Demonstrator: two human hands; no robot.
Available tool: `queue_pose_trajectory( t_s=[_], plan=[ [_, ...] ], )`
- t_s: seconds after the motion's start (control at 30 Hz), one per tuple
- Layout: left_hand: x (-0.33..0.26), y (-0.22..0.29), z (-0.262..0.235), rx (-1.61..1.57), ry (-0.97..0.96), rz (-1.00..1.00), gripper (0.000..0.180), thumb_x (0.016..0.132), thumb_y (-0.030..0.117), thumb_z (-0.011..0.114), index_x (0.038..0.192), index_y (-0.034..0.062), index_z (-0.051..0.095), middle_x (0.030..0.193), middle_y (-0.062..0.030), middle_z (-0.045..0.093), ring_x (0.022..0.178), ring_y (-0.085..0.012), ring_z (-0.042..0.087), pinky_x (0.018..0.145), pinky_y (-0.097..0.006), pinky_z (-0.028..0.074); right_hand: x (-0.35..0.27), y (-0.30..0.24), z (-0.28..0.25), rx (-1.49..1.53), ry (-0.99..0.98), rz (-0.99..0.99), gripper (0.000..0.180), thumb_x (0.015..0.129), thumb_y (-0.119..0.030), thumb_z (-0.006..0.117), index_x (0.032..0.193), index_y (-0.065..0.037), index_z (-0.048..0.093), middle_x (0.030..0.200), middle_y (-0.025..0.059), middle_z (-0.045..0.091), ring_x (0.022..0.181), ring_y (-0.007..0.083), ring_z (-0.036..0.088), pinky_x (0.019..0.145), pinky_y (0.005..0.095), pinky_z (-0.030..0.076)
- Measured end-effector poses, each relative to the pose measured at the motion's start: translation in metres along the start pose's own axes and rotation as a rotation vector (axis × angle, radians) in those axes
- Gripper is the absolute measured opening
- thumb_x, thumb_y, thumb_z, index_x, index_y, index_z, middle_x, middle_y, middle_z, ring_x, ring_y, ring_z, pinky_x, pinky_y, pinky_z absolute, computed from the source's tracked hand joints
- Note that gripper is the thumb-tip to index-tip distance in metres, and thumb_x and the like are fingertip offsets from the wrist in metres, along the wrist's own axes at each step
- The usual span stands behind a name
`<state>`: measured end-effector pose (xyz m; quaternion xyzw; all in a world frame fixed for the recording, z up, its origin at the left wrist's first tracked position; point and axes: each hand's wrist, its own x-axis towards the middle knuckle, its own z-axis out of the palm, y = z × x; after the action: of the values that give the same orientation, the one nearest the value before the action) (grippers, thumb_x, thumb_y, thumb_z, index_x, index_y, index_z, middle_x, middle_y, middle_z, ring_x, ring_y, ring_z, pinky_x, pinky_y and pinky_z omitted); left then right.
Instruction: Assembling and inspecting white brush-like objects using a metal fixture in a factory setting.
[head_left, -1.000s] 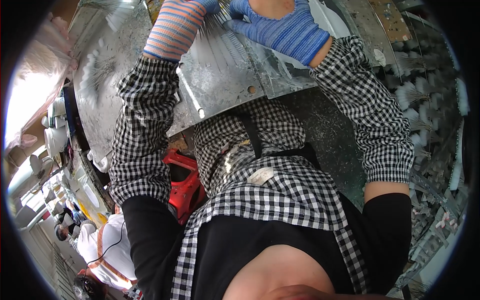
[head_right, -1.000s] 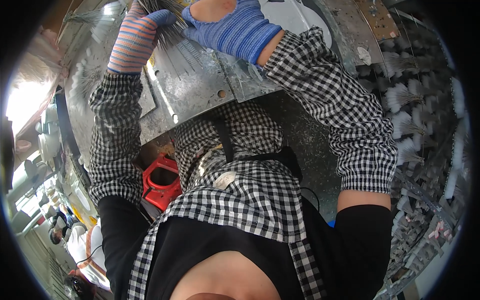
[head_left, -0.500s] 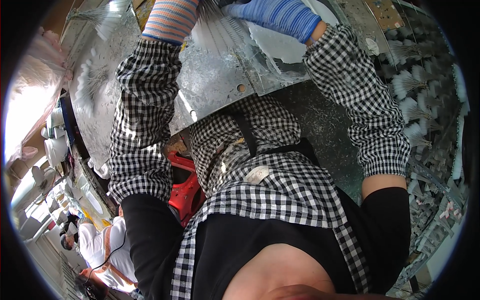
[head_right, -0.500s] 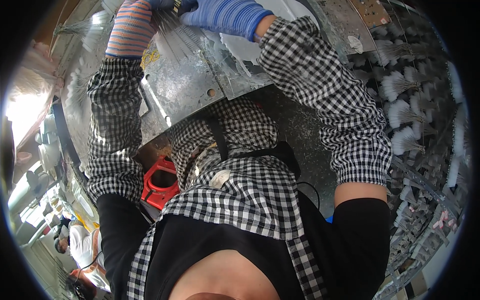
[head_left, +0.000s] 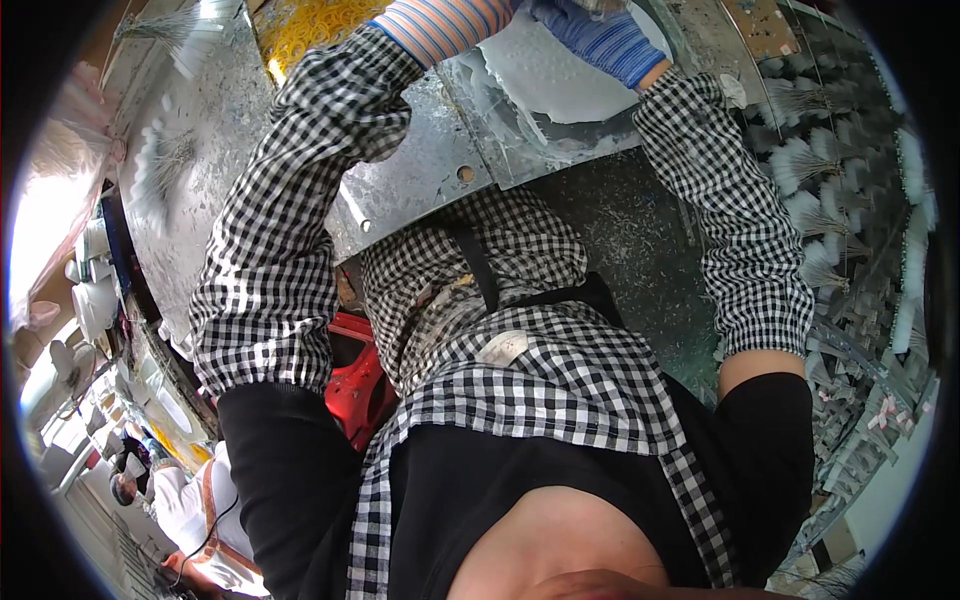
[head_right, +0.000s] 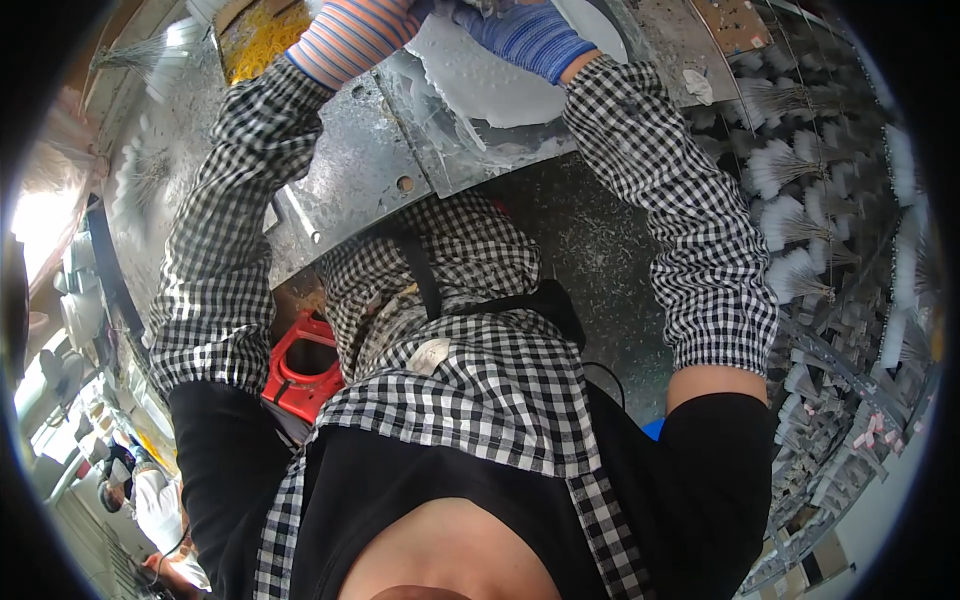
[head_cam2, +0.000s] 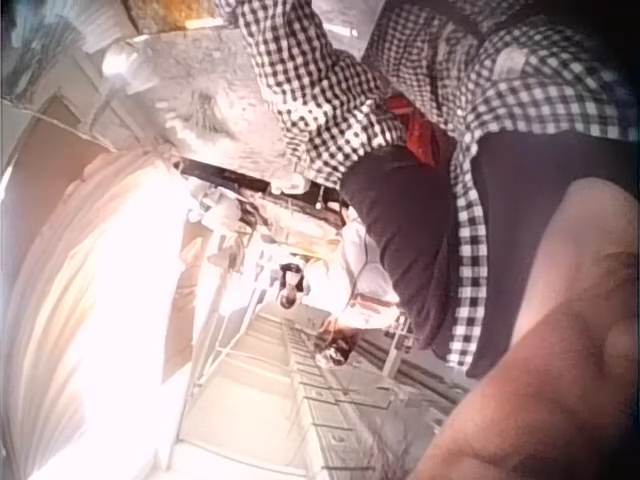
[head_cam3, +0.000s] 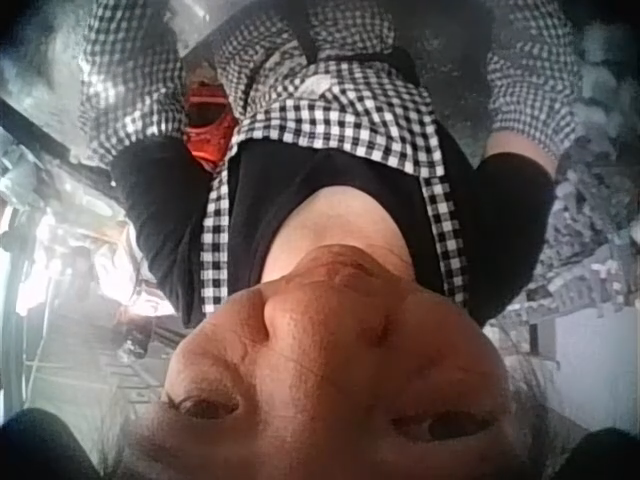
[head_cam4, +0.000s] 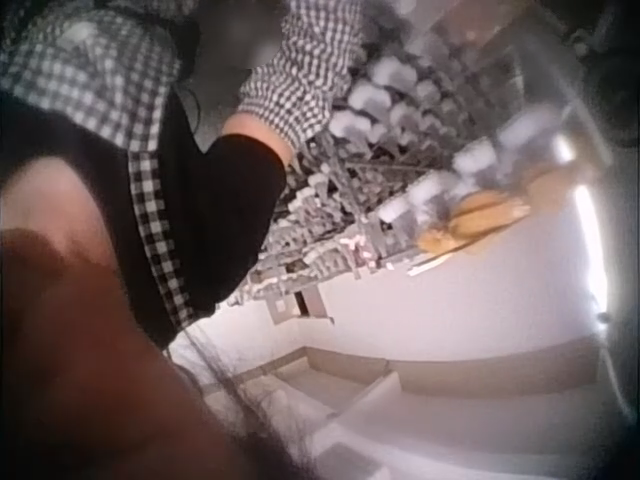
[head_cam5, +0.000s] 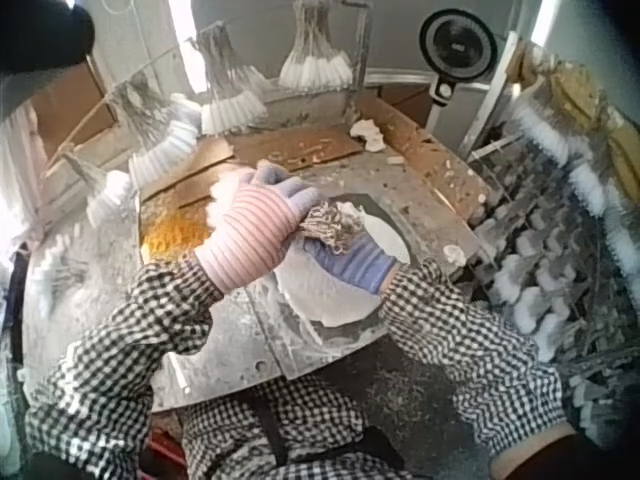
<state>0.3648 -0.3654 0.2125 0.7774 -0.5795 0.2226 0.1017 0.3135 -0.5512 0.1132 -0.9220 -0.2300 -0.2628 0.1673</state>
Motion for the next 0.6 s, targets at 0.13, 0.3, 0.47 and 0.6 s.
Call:
queue_pose_trajectory(
  t_s=[0.13,0.3,0.47,0.6],
  plan=[
    [-0.019,-0.003,0.022,-0.024,0.044,0.044,0.031,0.079,0.008,0.062,0.108,0.0161,0.061,0.1,-0.0041,0.062,0.1,-0.0298,0.054,0.089,-0.043,0.042,-0.003,-0.005,0.013,-0.144,-0.31,0.005,0.025,0.097,-0.021,0.046,0.114,-0.011,0.061,0.104,0.013,0.066,0.089,0.0264,0.067,0.079,0.0386,0.054],
    [-0.02,-0.001,0.03,-0.095,0.069,0.041,0.029,0.078,0.007,0.062,0.106,0.0157,0.064,0.098,-0.0037,0.063,0.1,-0.03,0.055,0.089,-0.043,0.043,-0.007,-0.003,0.017,-0.099,-0.355,0.116,0.024,0.096,-0.021,0.048,0.113,-0.011,0.061,0.104,0.0117,0.067,0.089,0.0249,0.067,0.076,0.0362,0.055],
    [-0.021,-0.002,0.033,-0.11,0.083,0.035,0.034,0.073,0.007,0.066,0.106,0.0147,0.064,0.1,-0.0046,0.064,0.1,-0.0302,0.055,0.089,-0.042,0.043,-0.013,-0.003,0.021,-0.156,-0.266,0.029,0.026,0.096,-0.023,0.048,0.114,-0.011,0.061,0.106,0.0116,0.066,0.095,0.0246,0.066,0.082,0.0373,0.053],
    [-0.016,-0.005,0.031,-0.122,0.062,0.056,0.035,0.072,0.007,0.067,0.106,0.0146,0.064,0.1,-0.0046,0.064,0.099,-0.0298,0.055,0.089,-0.042,0.043,-0.02,0.006,0.026,-0.196,-0.4,0.034,0.029,0.096,-0.024,0.048,0.12,-0.011,0.059,0.11,0.0123,0.065,0.096,0.0248,0.066,0.085,0.0371,0.052]
  ],
)
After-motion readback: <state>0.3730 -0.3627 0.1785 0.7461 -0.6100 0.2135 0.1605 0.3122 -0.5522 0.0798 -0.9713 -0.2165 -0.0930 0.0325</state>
